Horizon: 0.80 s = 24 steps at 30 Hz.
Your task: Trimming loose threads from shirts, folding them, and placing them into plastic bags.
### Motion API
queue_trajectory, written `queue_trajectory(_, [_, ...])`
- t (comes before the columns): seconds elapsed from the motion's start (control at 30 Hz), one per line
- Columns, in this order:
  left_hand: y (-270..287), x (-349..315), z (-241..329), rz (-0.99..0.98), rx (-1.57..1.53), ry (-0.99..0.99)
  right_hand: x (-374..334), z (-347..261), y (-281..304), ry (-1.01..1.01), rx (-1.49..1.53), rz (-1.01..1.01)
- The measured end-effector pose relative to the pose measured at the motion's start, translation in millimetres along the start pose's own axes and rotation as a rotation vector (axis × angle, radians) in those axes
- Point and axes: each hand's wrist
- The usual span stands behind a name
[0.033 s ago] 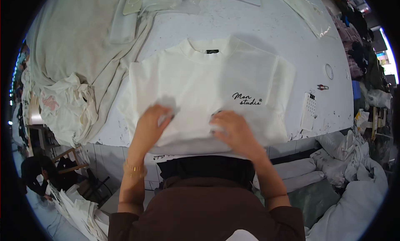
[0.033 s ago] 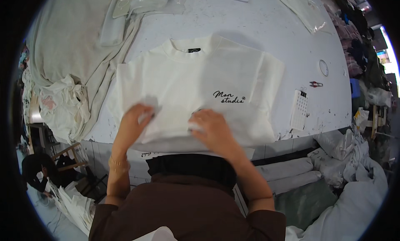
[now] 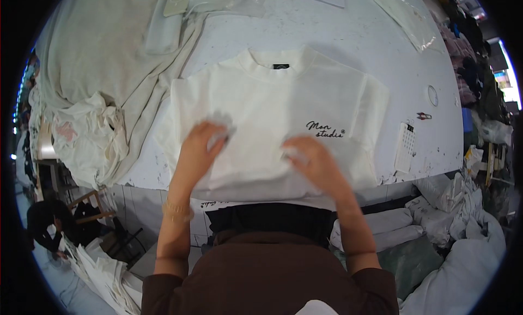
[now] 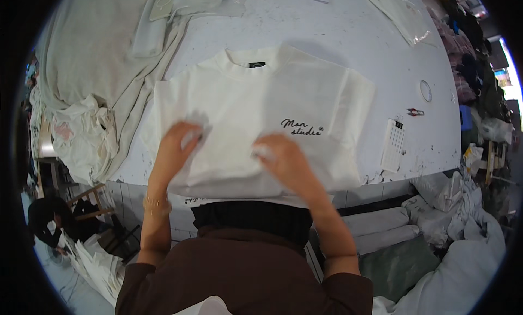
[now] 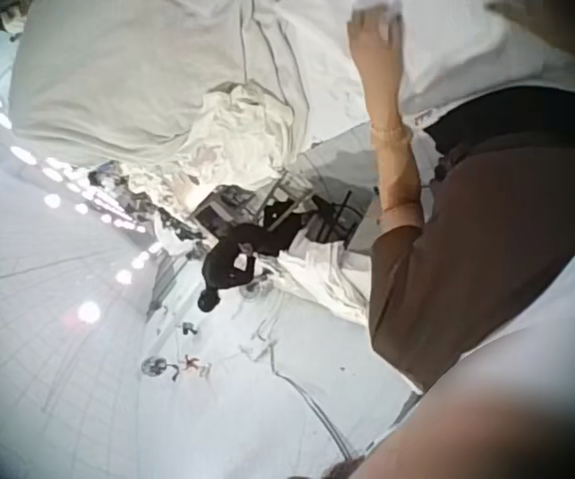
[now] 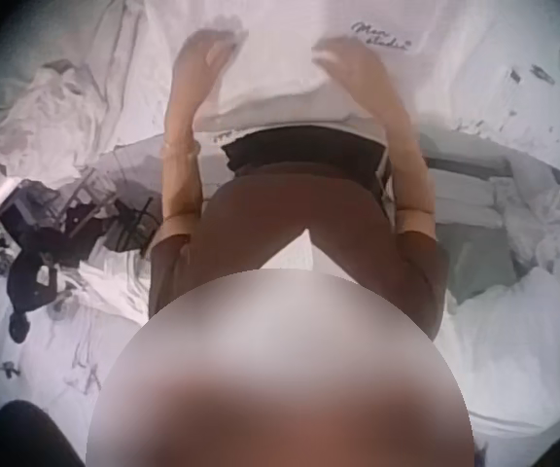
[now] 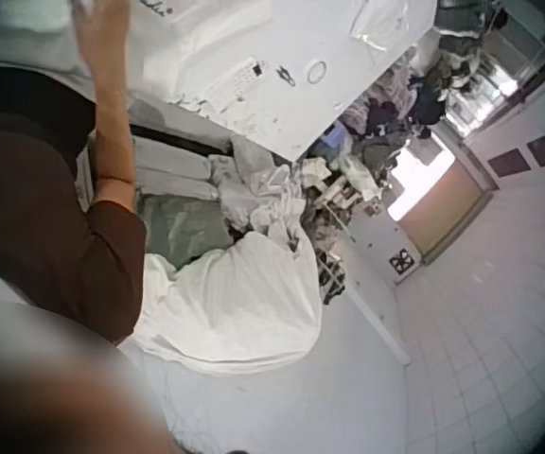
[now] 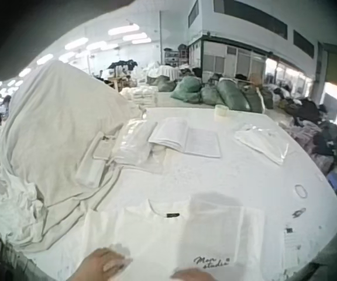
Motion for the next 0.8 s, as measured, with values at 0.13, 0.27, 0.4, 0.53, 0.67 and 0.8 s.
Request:
queue_trajectory(0.13, [-12.2, 88.1, -39.9, 0.285, 0.048, -0.095, 84.4, 49.6, 59.3, 0.179, -0.38, 0.6])
queue_trajectory(0.27, [-12.5, 140.3, -63.2, 0.285, 0.128, -0.092, 131.4, 76.1, 91.2, -0.059, -0.66, 0.707])
queue_trajectory(0.4, [-2.1, 133.4, -55.9, 0.109, -0.071, 0.038, 128.9, 81.2, 108.0, -0.115, -0.674, 0.503])
queue_trajectory(0.53, [11.6, 65.8, -26.7, 0.336, -0.002, -0.112, 66.3, 50.6, 94.5, 0.104, -0.433, 0.631])
queue_trajectory(0.67, [-7.1, 11.4, -31.7, 0.297, 0.227, -0.086, 36.6, 53.0, 68.6, 0.041, -0.468, 0.682])
queue_trajectory(0.8, [-25.7, 5.2, -42.1, 0.356, 0.211, -0.042, 39.9, 53.1, 56.6, 0.058, -0.708, 0.59])
Point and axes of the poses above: each hand's wrist, its own x-axis towards the middle knuckle, its own y-axis out of the back of the hand, z = x × y, and after that the axes turned 4 degrees about -x, right-handed
